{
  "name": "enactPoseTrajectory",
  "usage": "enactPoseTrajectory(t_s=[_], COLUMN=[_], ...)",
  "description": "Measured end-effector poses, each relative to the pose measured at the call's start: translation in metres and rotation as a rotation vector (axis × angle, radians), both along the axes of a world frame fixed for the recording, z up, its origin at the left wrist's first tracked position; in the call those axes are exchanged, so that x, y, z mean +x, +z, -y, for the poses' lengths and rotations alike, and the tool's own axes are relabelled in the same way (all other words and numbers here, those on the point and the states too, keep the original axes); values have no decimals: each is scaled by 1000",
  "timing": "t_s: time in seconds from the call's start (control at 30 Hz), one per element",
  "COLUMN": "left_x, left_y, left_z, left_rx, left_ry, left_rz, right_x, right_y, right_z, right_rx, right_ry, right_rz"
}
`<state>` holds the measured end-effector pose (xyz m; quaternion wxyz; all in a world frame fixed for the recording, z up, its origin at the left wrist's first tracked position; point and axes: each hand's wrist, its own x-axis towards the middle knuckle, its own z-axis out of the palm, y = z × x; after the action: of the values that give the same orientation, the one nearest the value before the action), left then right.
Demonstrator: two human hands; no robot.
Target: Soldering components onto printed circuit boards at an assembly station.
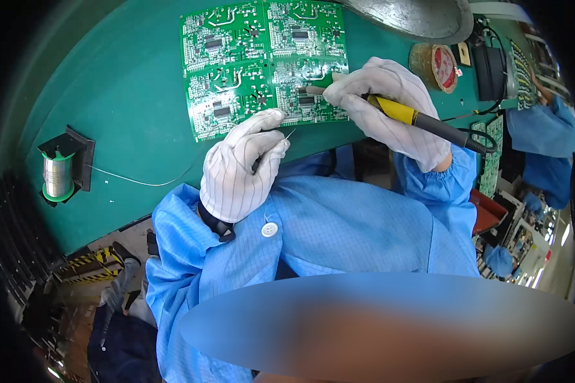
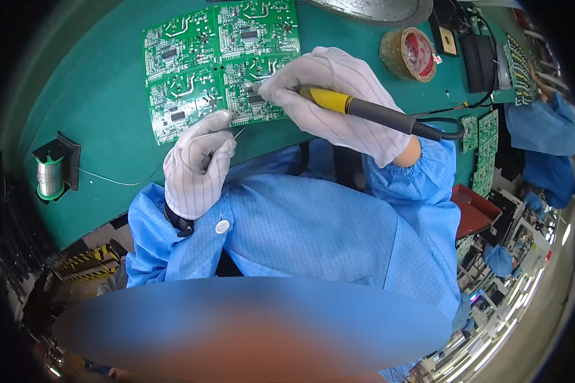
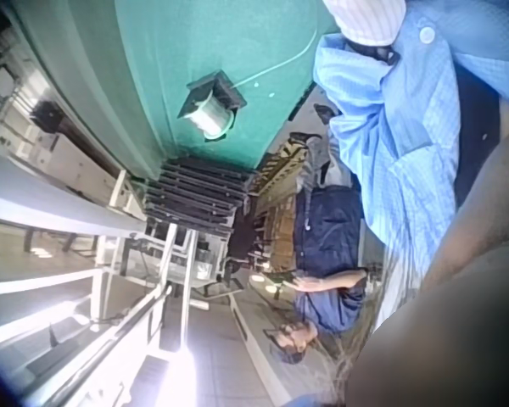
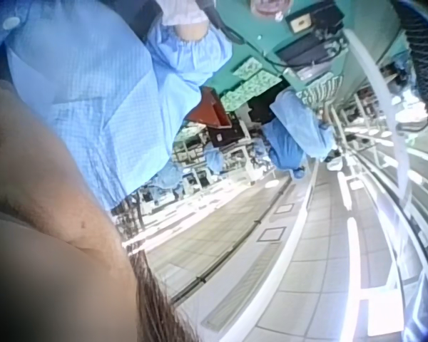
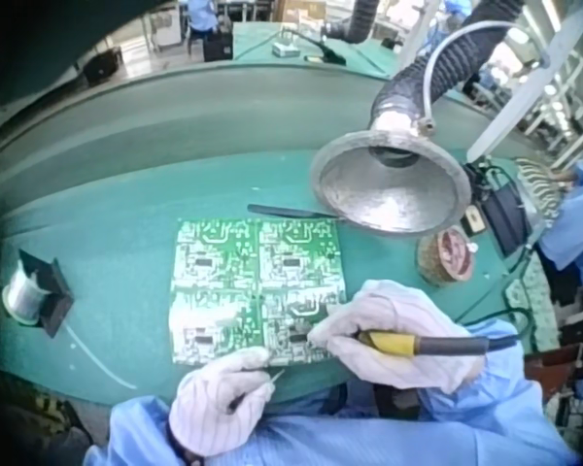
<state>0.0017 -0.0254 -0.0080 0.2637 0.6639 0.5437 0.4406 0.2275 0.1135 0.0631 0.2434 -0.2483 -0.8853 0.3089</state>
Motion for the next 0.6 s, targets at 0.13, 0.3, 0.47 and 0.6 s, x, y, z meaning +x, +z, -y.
enactPoseTrajectory(t_s=[0.13, 0.3, 0.47, 0.6], left_x=[1, 1, 0, 0], left_y=[0, 0, 0, 0], left_z=[1, 0, 0, 0], left_rx=[10, 7, 1, -1], left_ry=[17, 17, 3, 1], left_rz=[4, -1, -10, 8], right_x=[0, 0, 3, 6], right_y=[0, 2, 1, 1], right_z=[-1, 0, -1, -4], right_rx=[5, 17, 37, 38], right_ry=[7, -3, 1, 24], right_rz=[19, 20, 46, 37])
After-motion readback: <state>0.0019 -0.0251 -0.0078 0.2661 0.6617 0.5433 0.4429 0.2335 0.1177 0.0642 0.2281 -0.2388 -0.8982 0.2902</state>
